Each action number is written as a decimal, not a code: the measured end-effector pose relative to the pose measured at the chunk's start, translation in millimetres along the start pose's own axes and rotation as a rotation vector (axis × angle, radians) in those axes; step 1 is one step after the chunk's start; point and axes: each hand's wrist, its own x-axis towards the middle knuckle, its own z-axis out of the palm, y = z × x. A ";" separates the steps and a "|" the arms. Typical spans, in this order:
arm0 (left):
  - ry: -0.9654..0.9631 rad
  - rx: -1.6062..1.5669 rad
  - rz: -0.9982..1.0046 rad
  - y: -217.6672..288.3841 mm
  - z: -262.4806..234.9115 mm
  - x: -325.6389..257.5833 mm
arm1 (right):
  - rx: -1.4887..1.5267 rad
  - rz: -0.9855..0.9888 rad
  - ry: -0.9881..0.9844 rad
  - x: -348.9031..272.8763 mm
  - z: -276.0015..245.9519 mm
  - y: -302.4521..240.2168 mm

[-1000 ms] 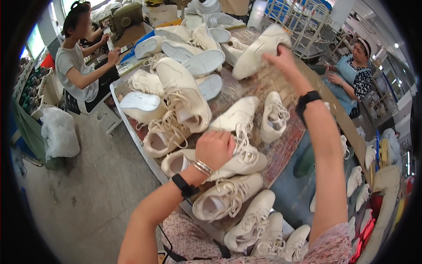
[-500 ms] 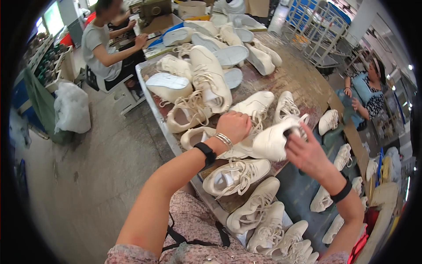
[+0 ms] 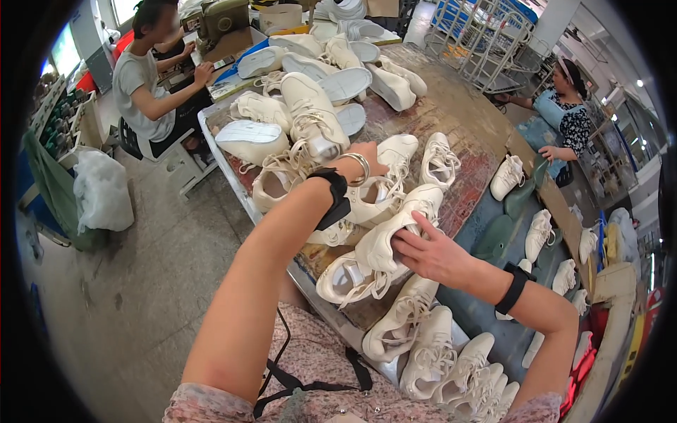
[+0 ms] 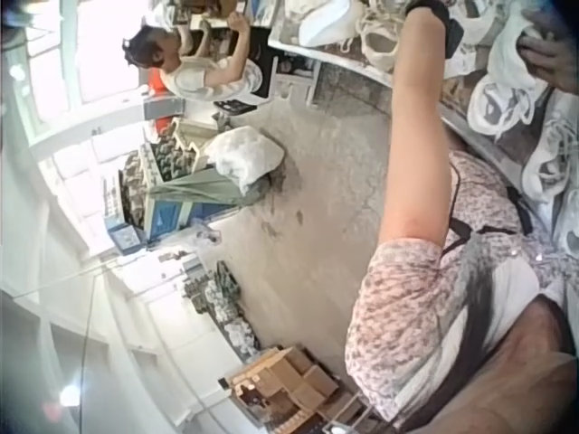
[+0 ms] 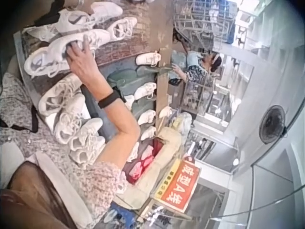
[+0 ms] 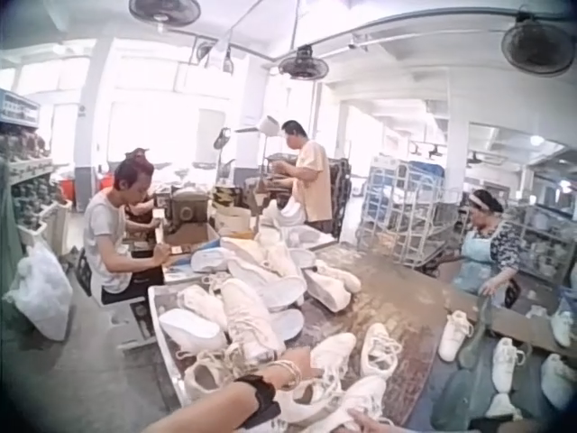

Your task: Sorting and moving white shoes from a large pile onto a conveyor belt.

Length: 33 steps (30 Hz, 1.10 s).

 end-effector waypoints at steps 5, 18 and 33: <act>-0.124 0.097 -0.060 6.1 9.5 -4.0 | 0.014 0.007 -0.024 -7.8 -2.9 -3.2; 0.795 0.329 0.288 -85.8 -39.6 -55.6 | 0.438 0.513 0.530 87.0 2.5 167.9; 0.785 0.203 0.315 -95.1 -41.0 -43.6 | 0.329 0.809 0.522 188.3 107.5 230.7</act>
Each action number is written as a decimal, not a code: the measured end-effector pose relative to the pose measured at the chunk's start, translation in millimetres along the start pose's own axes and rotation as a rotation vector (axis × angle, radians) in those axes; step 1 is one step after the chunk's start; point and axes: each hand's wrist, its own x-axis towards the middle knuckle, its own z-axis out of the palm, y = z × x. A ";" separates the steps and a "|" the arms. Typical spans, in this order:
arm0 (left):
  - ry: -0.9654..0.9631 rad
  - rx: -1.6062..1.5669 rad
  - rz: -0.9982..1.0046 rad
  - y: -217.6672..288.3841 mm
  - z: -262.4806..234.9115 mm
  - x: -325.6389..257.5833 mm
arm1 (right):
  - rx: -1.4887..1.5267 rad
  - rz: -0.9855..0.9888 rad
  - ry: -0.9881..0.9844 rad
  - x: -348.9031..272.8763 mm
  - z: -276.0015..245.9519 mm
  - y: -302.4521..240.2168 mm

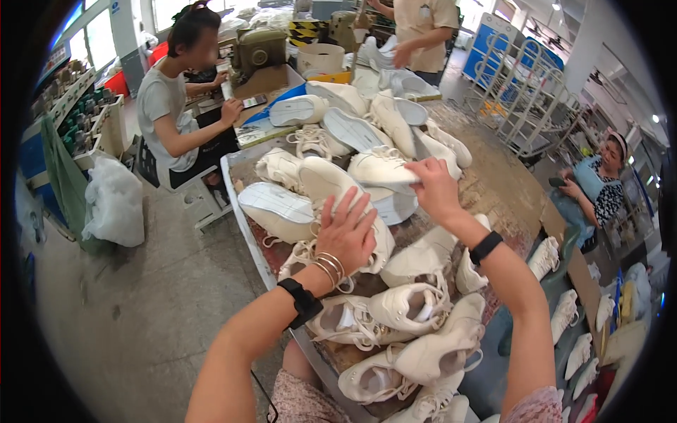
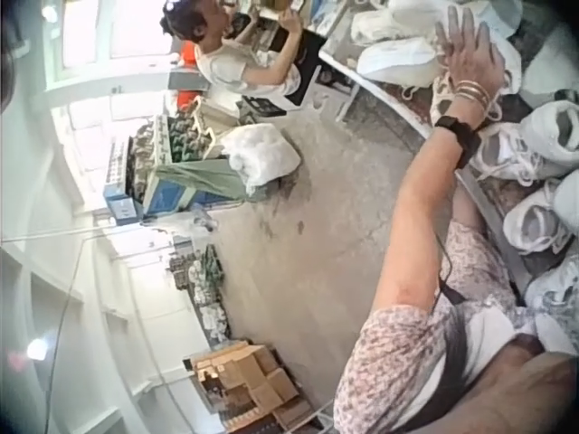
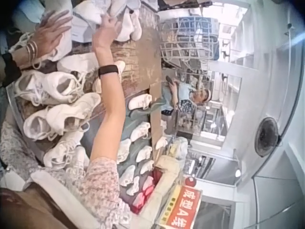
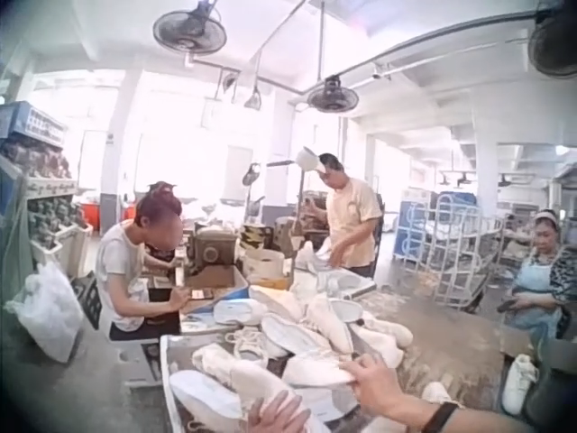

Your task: Sorting and moving white shoes from a large pile onto a conveyor belt.

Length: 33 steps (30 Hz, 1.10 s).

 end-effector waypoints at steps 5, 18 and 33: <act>-0.014 0.012 0.037 -0.4 14.4 1.4 | -0.037 -0.100 0.191 -69.3 -68.9 0.7; -0.082 0.149 0.048 1.2 12.9 1.9 | 0.259 -0.186 -0.164 -213.4 -166.7 -16.0; -0.146 0.046 0.009 5.1 11.9 -0.5 | 0.418 0.758 -0.147 10.6 62.8 225.0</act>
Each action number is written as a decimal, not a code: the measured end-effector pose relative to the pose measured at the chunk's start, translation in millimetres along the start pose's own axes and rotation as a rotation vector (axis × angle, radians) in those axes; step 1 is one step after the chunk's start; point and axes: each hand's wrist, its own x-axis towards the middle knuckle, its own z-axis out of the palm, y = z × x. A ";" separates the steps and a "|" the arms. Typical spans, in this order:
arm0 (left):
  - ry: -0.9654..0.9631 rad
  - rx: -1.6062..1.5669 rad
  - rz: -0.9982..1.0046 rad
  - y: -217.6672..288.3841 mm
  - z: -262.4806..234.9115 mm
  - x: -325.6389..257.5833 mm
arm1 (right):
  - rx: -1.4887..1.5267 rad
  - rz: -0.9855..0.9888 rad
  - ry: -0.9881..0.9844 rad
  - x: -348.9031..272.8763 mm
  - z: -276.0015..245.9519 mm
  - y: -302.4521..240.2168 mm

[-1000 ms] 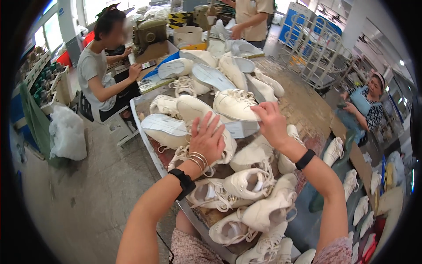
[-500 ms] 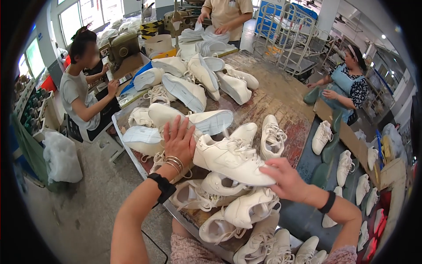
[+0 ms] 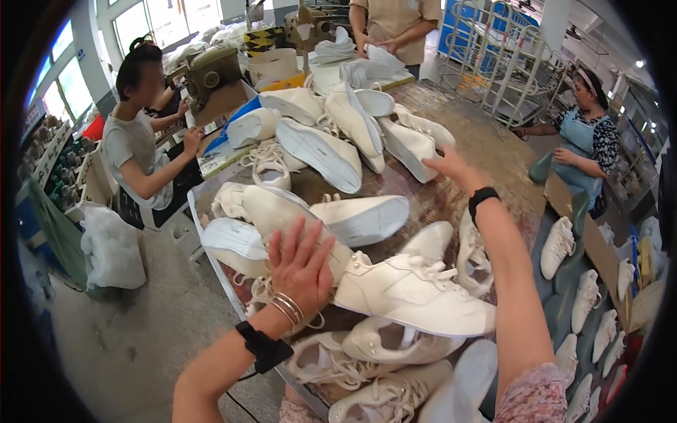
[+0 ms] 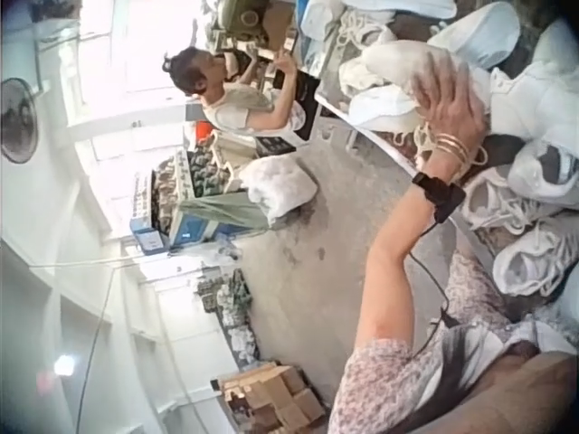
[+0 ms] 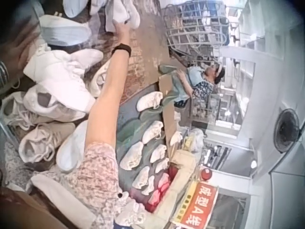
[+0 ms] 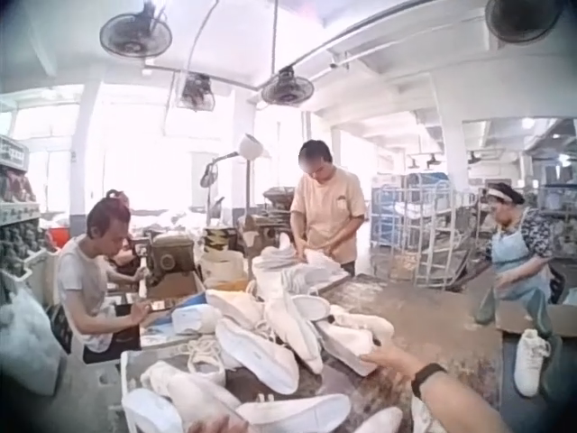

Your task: Sorting and moving white shoes from a large pile onto a conveyor belt.

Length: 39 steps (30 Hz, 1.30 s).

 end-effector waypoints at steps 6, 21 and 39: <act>0.000 0.010 0.000 -6.9 -7.8 -4.3 | -0.212 -0.303 -0.272 -27.1 36.1 -21.4; -0.054 -0.023 0.021 -5.5 -7.1 -1.2 | -0.108 -0.409 -1.228 -114.0 -115.1 -132.7; 0.026 -0.071 0.027 -15.1 1.3 -13.1 | 0.294 -0.088 -0.105 33.0 -5.0 -129.8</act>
